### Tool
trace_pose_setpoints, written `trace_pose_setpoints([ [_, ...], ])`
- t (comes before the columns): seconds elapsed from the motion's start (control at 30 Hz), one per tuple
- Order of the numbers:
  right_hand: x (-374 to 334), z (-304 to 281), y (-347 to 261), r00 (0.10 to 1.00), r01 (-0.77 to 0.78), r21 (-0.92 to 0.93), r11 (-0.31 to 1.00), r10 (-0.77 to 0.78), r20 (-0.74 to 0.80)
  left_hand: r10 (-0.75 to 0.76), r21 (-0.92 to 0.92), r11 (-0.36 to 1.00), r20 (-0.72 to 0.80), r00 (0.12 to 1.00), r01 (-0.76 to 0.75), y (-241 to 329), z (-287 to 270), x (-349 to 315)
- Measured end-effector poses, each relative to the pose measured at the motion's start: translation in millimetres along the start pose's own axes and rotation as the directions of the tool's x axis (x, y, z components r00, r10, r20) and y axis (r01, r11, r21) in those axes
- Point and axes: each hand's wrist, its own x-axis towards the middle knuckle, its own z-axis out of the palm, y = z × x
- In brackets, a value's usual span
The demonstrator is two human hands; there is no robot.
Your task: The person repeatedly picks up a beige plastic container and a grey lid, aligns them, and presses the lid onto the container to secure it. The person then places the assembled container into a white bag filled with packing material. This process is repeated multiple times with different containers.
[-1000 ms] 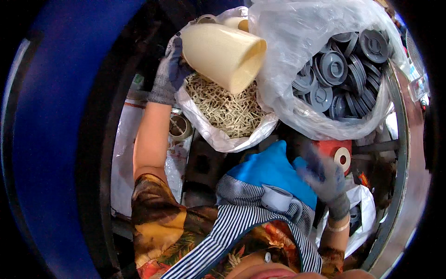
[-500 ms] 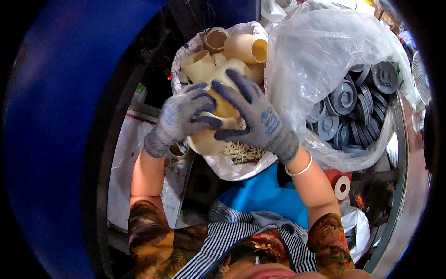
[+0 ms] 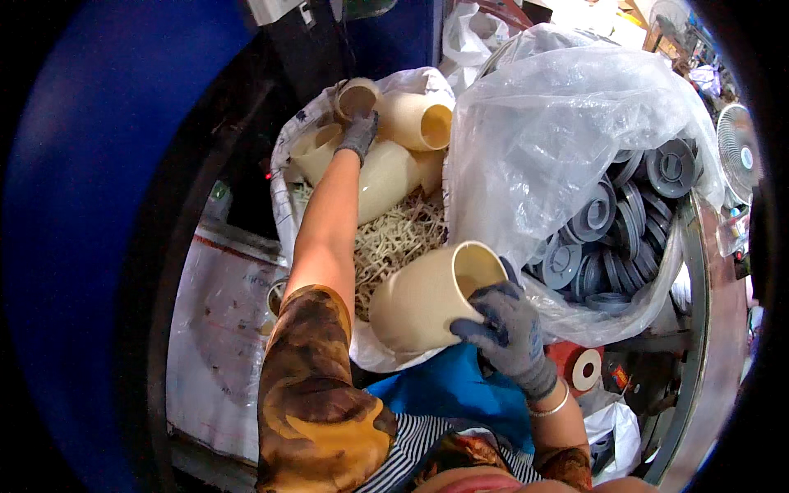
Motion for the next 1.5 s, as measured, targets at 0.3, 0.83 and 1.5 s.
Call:
trace_pose_setpoints([
  [0.3, -22.5, 3.1, 11.5, 0.960, -0.141, 0.323, 0.936, 0.209, -0.185, -0.411, -0.697, 0.652, 0.007, 0.912, 0.299, 48.7, -14.0, 6.4],
  [0.83, 93.9, 22.6, -1.8, 0.737, 0.256, -0.216, 0.942, -0.335, -0.587, -0.188, -0.880, 0.058, 0.454, 0.871, 0.471, 182.8, -194.7, -109.3],
  [1.5, 117.4, 2.9, 29.5, 0.685, 0.346, -0.101, 0.933, -0.325, -0.652, -0.444, -0.857, 0.390, 0.146, 0.884, 0.338, 103.2, -159.0, -72.7],
])
